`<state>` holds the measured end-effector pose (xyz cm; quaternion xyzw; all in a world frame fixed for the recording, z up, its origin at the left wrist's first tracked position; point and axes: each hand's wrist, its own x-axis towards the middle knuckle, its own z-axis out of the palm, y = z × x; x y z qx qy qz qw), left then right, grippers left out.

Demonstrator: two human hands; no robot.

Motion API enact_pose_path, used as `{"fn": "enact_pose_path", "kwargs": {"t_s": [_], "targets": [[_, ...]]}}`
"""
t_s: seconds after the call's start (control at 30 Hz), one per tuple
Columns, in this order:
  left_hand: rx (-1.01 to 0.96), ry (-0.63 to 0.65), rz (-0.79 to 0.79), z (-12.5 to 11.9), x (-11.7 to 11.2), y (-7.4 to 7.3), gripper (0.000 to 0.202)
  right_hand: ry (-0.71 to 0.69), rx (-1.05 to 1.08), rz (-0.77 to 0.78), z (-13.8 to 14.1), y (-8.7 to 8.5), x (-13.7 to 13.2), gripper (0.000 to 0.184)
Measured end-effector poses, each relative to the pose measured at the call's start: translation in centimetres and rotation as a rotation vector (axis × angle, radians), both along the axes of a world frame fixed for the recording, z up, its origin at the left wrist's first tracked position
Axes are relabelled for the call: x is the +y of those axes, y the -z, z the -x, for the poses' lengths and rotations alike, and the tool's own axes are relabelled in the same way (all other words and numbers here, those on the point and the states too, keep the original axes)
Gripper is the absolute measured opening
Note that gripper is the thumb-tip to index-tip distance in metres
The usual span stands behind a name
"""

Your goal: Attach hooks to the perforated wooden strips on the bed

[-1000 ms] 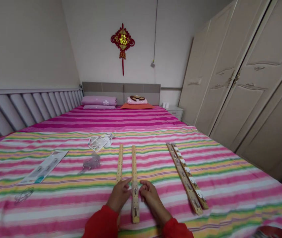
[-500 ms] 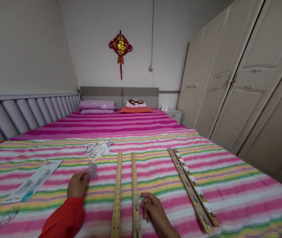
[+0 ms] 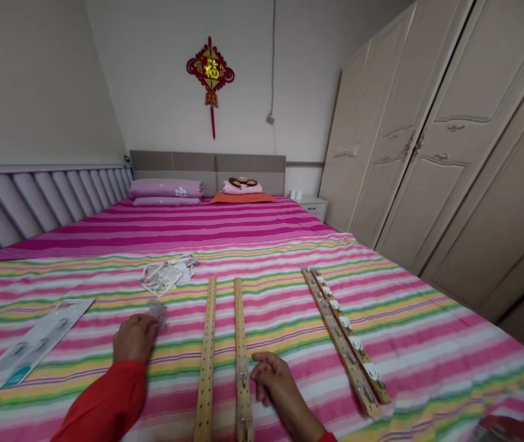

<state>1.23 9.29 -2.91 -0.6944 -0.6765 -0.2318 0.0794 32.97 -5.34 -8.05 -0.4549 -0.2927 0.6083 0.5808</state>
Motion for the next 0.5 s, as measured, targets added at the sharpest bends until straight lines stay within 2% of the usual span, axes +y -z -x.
{"fn": "enact_pose_path", "kwargs": {"t_s": [0.1, 0.17, 0.37, 0.5], "targets": [[-0.152, 0.002, 0.0, 0.5, -0.2, -0.5, 0.028, 0.001, -0.002, 0.006, 0.0, -0.2, -0.1, 0.036], [-0.352, -0.02, 0.0, 0.6, -0.6, -1.3, 0.024, -0.005, -0.001, 0.01, 0.0, -0.3, -0.1, 0.035], [-1.212, -0.144, 0.116, -0.8, -2.8, -3.6, 0.008, -0.002, -0.003, 0.005, 0.0, -0.2, -0.1, 0.034], [-1.69, -0.123, 0.234, -1.5, -4.1, -4.3, 0.014, -0.004, -0.009, -0.012, 0.0, 0.0, 0.0, 0.033]]}}
